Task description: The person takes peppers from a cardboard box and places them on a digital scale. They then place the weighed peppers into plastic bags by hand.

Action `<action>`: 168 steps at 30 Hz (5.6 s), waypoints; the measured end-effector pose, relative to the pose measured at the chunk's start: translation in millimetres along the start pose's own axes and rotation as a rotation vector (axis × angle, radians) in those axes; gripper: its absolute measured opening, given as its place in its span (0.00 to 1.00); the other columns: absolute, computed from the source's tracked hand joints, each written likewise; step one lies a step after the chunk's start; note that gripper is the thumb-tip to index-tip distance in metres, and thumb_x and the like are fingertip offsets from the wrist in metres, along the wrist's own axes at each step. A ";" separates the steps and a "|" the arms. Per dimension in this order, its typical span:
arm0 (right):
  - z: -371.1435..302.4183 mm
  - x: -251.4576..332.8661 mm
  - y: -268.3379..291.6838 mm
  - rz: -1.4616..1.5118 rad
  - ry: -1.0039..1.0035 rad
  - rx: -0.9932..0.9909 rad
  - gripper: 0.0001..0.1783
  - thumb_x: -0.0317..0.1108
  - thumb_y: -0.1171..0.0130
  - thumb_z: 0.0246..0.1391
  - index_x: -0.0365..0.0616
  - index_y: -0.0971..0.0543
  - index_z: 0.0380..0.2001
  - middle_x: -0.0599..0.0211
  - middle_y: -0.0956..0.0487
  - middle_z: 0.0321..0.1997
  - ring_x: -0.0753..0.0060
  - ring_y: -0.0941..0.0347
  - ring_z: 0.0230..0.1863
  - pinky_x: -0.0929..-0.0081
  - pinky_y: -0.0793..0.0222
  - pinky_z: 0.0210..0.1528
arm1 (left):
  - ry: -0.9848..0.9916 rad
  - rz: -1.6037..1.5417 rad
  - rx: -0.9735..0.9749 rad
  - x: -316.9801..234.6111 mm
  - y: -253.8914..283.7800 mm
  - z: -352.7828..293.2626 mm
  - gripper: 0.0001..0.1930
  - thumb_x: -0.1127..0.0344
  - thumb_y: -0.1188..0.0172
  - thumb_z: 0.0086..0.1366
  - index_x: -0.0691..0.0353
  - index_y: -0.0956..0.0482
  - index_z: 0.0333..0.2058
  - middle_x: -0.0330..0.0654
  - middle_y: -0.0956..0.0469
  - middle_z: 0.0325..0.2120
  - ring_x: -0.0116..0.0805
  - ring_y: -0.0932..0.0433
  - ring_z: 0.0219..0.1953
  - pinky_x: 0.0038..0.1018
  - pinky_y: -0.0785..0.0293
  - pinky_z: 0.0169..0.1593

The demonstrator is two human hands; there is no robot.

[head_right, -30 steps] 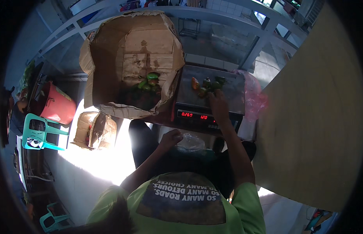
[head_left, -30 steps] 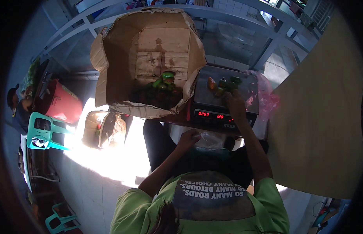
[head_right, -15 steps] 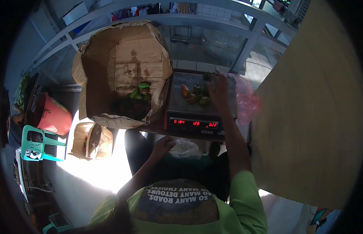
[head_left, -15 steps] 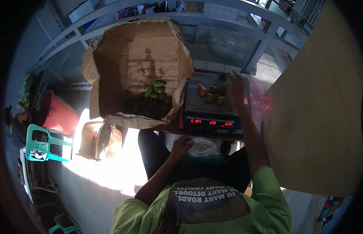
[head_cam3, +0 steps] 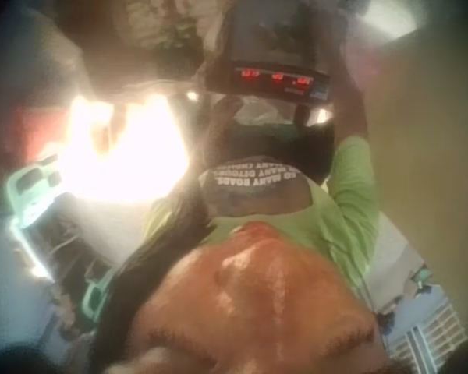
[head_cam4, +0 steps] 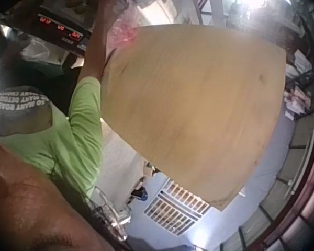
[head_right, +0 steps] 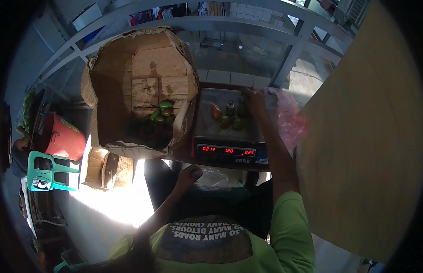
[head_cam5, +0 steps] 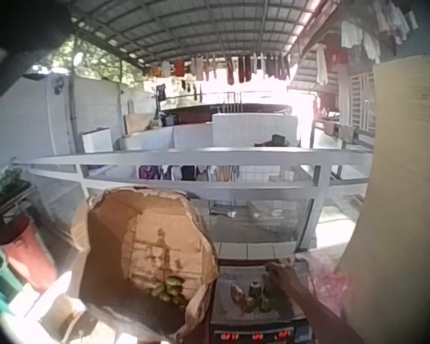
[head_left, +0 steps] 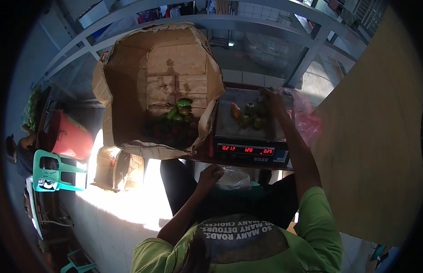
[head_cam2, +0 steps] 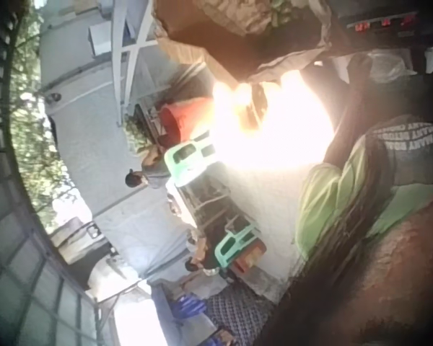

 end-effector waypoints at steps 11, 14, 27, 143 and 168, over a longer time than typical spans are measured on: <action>-11.3 -24.4 4.3 0.193 -0.071 0.060 0.11 0.29 0.48 0.44 0.49 0.25 0.34 0.62 0.26 0.28 0.55 0.29 0.34 0.64 0.35 0.37 | -0.072 -0.053 0.029 -14.3 -15.6 -1.4 0.15 0.61 0.43 0.52 0.66 0.28 0.34 0.48 0.25 0.30 0.38 0.24 0.34 0.28 0.31 0.39; -26.4 2.6 7.1 0.165 0.295 0.064 0.11 0.31 0.44 0.41 0.48 0.25 0.33 0.61 0.26 0.28 0.55 0.29 0.33 0.64 0.34 0.37 | -0.118 -0.044 0.017 -26.1 -10.9 -5.6 0.14 0.62 0.43 0.52 0.66 0.28 0.34 0.48 0.25 0.30 0.38 0.24 0.34 0.28 0.31 0.39; -23.1 -20.2 -22.9 0.106 0.103 0.307 0.20 0.33 0.37 0.33 0.44 0.26 0.35 0.54 0.25 0.29 0.56 0.27 0.33 0.65 0.33 0.36 | -0.200 -0.009 -0.008 -58.6 -12.0 -6.9 0.13 0.63 0.42 0.53 0.66 0.28 0.33 0.47 0.25 0.28 0.35 0.25 0.34 0.27 0.32 0.38; -125.8 155.3 88.0 1.144 -0.272 0.355 0.11 0.37 0.53 0.53 0.42 0.26 0.31 0.69 0.25 0.24 0.78 0.28 0.25 0.83 0.35 0.27 | -0.344 -0.638 -0.189 -136.1 27.5 -35.8 0.07 0.64 0.52 0.62 0.60 0.35 0.29 0.30 0.35 0.19 0.14 0.40 0.20 0.13 0.43 0.23; -157.9 174.9 129.5 0.862 0.071 0.381 0.20 0.31 0.46 0.48 0.42 0.32 0.47 0.63 0.30 0.40 0.70 0.31 0.39 0.74 0.35 0.41 | -0.263 -0.592 -0.075 -148.8 11.1 -19.4 0.07 0.64 0.53 0.62 0.59 0.35 0.28 0.28 0.38 0.15 0.13 0.42 0.19 0.14 0.45 0.22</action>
Point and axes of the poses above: each hand's wrist, its own z-axis towards the middle knuckle, its own y-axis out of the back of the hand, x = y × z, the point moved 6 cm from there along z, towards the middle knuckle
